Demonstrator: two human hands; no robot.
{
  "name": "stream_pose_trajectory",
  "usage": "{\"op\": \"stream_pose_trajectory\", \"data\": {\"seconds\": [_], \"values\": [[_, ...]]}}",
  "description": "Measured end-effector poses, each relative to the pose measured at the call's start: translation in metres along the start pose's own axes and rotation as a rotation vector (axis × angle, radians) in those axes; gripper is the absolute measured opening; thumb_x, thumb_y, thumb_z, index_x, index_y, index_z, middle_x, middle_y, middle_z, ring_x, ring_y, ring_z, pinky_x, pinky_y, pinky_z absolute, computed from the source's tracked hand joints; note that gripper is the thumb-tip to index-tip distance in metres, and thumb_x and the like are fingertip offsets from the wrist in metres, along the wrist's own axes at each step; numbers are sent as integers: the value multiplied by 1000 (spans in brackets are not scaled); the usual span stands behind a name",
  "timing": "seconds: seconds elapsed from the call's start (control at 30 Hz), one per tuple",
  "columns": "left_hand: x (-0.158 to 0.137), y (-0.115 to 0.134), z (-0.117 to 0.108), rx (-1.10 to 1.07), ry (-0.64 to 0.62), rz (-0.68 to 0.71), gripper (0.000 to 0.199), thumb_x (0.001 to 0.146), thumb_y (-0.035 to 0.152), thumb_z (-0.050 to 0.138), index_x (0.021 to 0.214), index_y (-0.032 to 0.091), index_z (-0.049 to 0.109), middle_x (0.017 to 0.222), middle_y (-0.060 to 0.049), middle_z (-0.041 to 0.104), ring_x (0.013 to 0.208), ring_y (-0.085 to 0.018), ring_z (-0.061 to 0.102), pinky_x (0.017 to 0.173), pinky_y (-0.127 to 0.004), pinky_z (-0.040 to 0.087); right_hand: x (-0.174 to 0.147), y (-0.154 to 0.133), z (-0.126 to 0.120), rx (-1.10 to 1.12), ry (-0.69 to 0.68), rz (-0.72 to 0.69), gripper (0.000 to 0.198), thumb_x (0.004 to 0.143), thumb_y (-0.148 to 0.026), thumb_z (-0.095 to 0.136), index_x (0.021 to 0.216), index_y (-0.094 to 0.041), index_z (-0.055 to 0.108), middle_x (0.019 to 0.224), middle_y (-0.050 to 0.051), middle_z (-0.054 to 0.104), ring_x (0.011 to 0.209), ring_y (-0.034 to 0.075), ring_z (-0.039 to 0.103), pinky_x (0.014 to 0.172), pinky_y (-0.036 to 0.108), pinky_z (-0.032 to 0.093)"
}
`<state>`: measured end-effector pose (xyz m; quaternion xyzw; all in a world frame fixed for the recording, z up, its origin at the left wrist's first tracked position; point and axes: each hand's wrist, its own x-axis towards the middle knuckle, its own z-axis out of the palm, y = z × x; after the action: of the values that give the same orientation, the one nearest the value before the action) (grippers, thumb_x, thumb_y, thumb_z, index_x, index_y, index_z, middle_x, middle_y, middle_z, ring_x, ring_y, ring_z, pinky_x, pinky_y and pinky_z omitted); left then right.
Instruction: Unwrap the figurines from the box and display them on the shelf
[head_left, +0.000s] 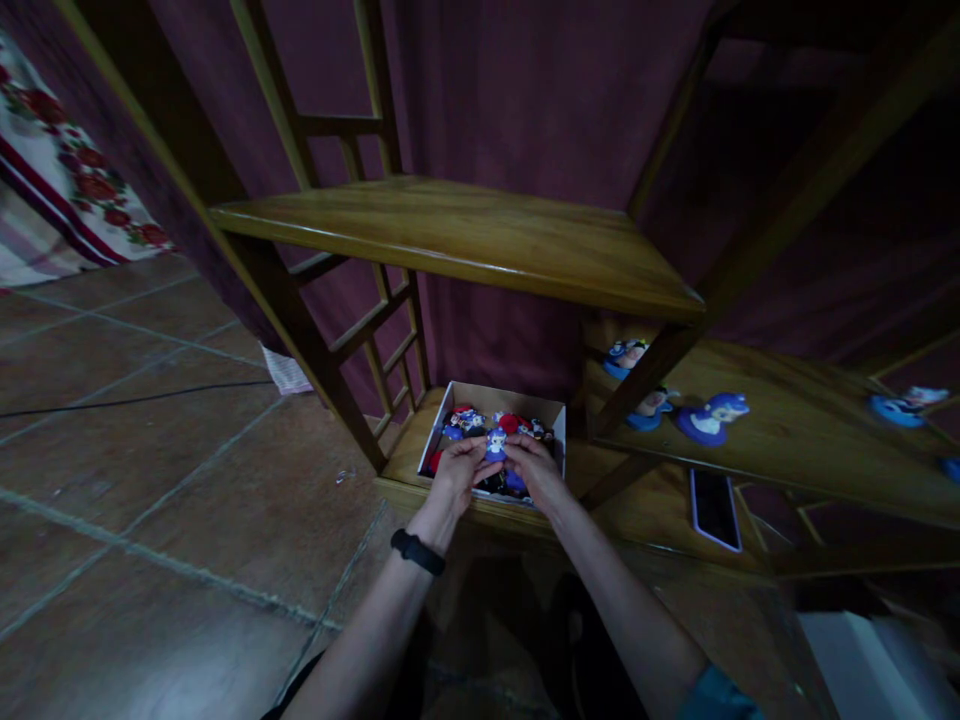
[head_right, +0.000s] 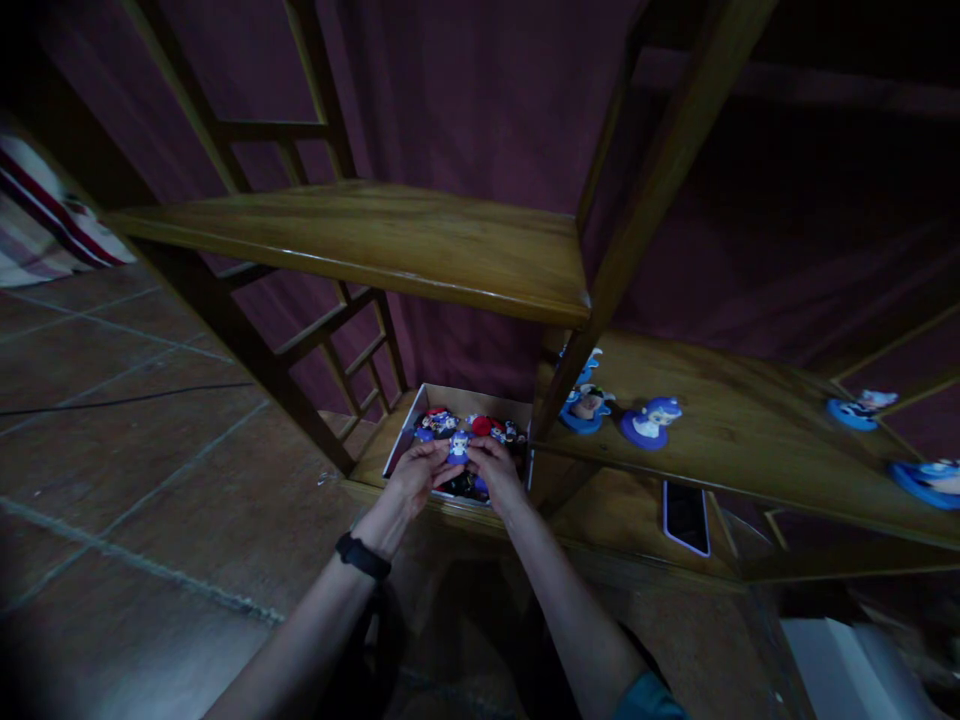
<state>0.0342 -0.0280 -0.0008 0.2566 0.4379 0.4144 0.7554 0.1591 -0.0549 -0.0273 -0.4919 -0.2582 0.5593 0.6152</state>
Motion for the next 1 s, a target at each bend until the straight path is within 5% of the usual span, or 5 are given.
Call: {"op": "stream_pose_trajectory", "data": {"seconds": [0.27, 0.5, 0.73, 1.0], "values": [[2, -2, -2, -40, 4, 49, 15, 72, 4, 59, 86, 10, 62, 71, -6, 67, 65, -14, 65, 67, -31, 56, -2, -5, 2, -226, -34, -118, 22, 62, -32, 64, 80, -20, 62, 79, -1, 64, 76, 16, 58, 72, 28, 45], [4, 0, -2, -102, 36, 117, 32, 64, 2, 67, 92, 14, 60, 69, -1, 65, 64, -11, 63, 69, -30, 53, -6, -5, 9, -383, -80, -233, 41, 63, -26, 62, 103, -24, 58, 96, 0, 64, 85, 17, 58, 77, 29, 45], [3, -4, 3, -50, 5, 178, 29, 55, 14, 76, 81, 9, 65, 72, -6, 68, 68, -14, 63, 75, -32, 50, -3, 2, 5, -551, 46, -334, 32, 68, -29, 59, 100, -25, 60, 99, 0, 63, 92, 18, 56, 83, 31, 43], [7, -13, 5, 108, 49, 316, 30, 52, 19, 76, 79, 10, 68, 68, -4, 68, 59, -11, 58, 65, -25, 46, -6, 1, 4, -743, 83, -450, 31, 72, -25, 55, 102, -24, 60, 100, 2, 64, 91, 19, 58, 85, 33, 42]]}}
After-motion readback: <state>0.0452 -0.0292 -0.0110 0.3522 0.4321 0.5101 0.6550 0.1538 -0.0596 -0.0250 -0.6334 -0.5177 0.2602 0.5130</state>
